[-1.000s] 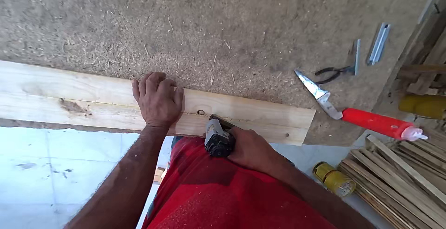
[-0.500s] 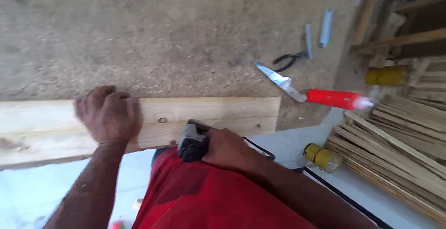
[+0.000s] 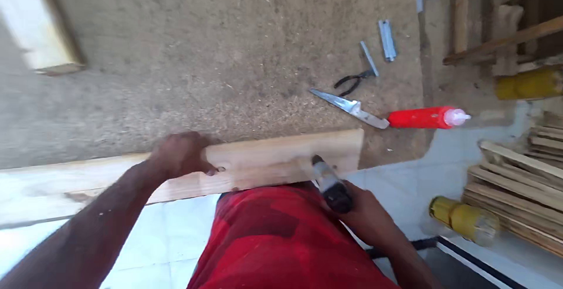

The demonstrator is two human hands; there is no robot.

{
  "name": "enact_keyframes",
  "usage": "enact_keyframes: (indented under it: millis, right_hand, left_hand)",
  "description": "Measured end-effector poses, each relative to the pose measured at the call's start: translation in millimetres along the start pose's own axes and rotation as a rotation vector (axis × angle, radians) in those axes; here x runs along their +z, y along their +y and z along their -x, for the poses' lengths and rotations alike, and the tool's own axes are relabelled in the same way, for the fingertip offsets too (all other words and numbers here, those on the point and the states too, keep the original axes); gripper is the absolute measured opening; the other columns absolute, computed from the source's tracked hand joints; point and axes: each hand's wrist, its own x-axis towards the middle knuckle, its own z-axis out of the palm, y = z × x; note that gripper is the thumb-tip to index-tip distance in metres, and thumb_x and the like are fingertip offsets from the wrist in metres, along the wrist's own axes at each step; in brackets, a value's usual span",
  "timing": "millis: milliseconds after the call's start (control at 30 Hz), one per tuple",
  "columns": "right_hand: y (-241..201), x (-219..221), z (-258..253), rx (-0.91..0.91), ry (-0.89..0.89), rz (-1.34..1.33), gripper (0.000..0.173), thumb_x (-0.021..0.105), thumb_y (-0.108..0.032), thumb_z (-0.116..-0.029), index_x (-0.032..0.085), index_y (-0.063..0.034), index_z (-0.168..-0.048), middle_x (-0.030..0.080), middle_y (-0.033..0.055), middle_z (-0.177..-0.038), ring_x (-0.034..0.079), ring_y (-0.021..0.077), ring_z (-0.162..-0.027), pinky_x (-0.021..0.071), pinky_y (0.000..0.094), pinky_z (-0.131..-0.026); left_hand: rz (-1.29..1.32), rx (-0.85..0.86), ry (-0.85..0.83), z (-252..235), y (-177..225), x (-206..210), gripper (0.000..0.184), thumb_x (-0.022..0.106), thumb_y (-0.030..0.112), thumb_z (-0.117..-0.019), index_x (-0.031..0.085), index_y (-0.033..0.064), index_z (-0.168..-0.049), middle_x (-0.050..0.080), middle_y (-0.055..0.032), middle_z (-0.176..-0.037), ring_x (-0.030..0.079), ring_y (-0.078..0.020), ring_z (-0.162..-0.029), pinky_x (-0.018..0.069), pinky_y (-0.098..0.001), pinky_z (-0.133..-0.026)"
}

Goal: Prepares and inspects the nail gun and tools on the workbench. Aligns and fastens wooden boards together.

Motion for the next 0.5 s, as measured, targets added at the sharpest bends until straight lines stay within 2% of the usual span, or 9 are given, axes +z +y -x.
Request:
enact_keyframes:
  millis: [67, 100, 167, 200, 267, 333, 400, 500]
  right_hand:
    - [5.6, -7.2, 28.8, -0.087, 0.084, -0.028, 0.054, 0.077, -0.058, -0.0801, 0.069, -0.0221, -0.119, 0.074, -0.0046, -0.09, 0.072, 0.0099, -0.084, 0.0618, 0.0424, -0.075]
    - [6.7, -13.3, 43.4, -0.141, 0.095, -0.052, 0.057, 0.078, -0.057, -0.0798, 0.069, -0.0196, -0.121, 0.074, -0.0043, -0.092, 0.072, 0.0086, -0.084, 0.0625, 0.0407, -0.074]
    - [4.2, -29.8, 65.0, -0.243, 0.029, -0.104, 0.058, 0.081, -0.05, -0.0817, 0.068, -0.0119, -0.123, 0.075, 0.0006, -0.095, 0.073, 0.0096, -0.086, 0.0625, 0.04, -0.079]
    - [1.0, -35.1, 71.0, -0.277, -0.012, -0.113, 0.057, 0.081, -0.047, -0.0827, 0.067, -0.009, -0.123, 0.076, 0.0031, -0.096, 0.073, 0.0106, -0.087, 0.0623, 0.04, -0.079]
    - [-7.6, -36.1, 68.5, -0.312, -0.072, -0.1, 0.056, 0.08, -0.044, -0.0844, 0.066, -0.007, -0.125, 0.075, 0.0061, -0.097, 0.073, 0.0126, -0.088, 0.0612, 0.0407, -0.081]
    - [-14.9, -27.0, 57.9, -0.292, -0.095, -0.051, 0.059, 0.078, -0.047, -0.0844, 0.065, -0.0087, -0.128, 0.075, 0.0062, -0.097, 0.073, 0.0153, -0.089, 0.0612, 0.044, -0.079]
    - [-21.1, -19.0, 49.0, -0.248, -0.102, 0.007, 0.061, 0.077, -0.046, -0.0837, 0.064, -0.0079, -0.13, 0.075, 0.0098, -0.097, 0.074, 0.0224, -0.089, 0.0601, 0.0512, -0.079]
    - [-22.3, -19.5, 49.6, -0.199, -0.133, 0.041, 0.06, 0.079, -0.041, -0.0858, 0.064, 0.0015, -0.127, 0.074, 0.0212, -0.097, 0.073, 0.0365, -0.09, 0.0564, 0.062, -0.081]
  left_hand:
    - [-0.042, 0.14, 0.102, 34.1, 1.5, -14.0, 0.046, 0.085, 0.061, -0.0734, 0.072, 0.018, -0.085, 0.067, -0.0014, -0.086, 0.068, -0.0241, -0.081, 0.0575, -0.0518, -0.069]
    - [-0.081, 0.241, 0.211, 55.0, 2.3, -16.0, 0.038, 0.083, 0.051, -0.0794, 0.068, 0.0161, -0.078, 0.063, -0.0016, -0.078, 0.067, -0.0238, -0.074, 0.0569, -0.0489, -0.063]
    - [-0.159, 0.379, 0.48, 90.1, 0.2, -5.0, 0.024, 0.07, 0.029, -0.0857, 0.062, 0.0111, -0.072, 0.056, -0.0052, -0.07, 0.062, -0.027, -0.064, 0.0504, -0.045, -0.053]
    - [-0.178, 0.374, 0.58, 103.0, -1.6, 5.3, 0.021, 0.064, 0.021, -0.0879, 0.06, 0.0083, -0.072, 0.055, -0.0079, -0.069, 0.061, -0.0293, -0.062, 0.0477, -0.0448, -0.051]
    - [-0.182, 0.279, 0.699, 113.3, -10.4, 27.7, 0.017, 0.061, 0.016, -0.0881, 0.06, 0.0046, -0.075, 0.057, -0.0128, -0.072, 0.063, -0.0339, -0.065, 0.0506, -0.048, -0.054]
    - [-0.164, 0.187, 0.75, 111.7, -18.1, 47.9, 0.015, 0.063, 0.015, -0.0865, 0.061, 0.0024, -0.078, 0.06, -0.0163, -0.075, 0.065, -0.0372, -0.07, 0.0528, -0.0514, -0.06]
    - [-0.139, 0.137, 0.751, 103.5, -20.2, 61.2, 0.013, 0.067, 0.013, -0.0848, 0.064, 0.0016, -0.079, 0.064, -0.018, -0.079, 0.068, -0.0389, -0.077, 0.0558, -0.0541, -0.066]
    - [-0.101, 0.111, 0.717, 97.3, -14.9, 82.7, 0.012, 0.072, 0.015, -0.0834, 0.067, 0.0046, -0.081, 0.066, -0.0159, -0.083, 0.069, -0.0366, -0.083, 0.0578, -0.0533, -0.072]
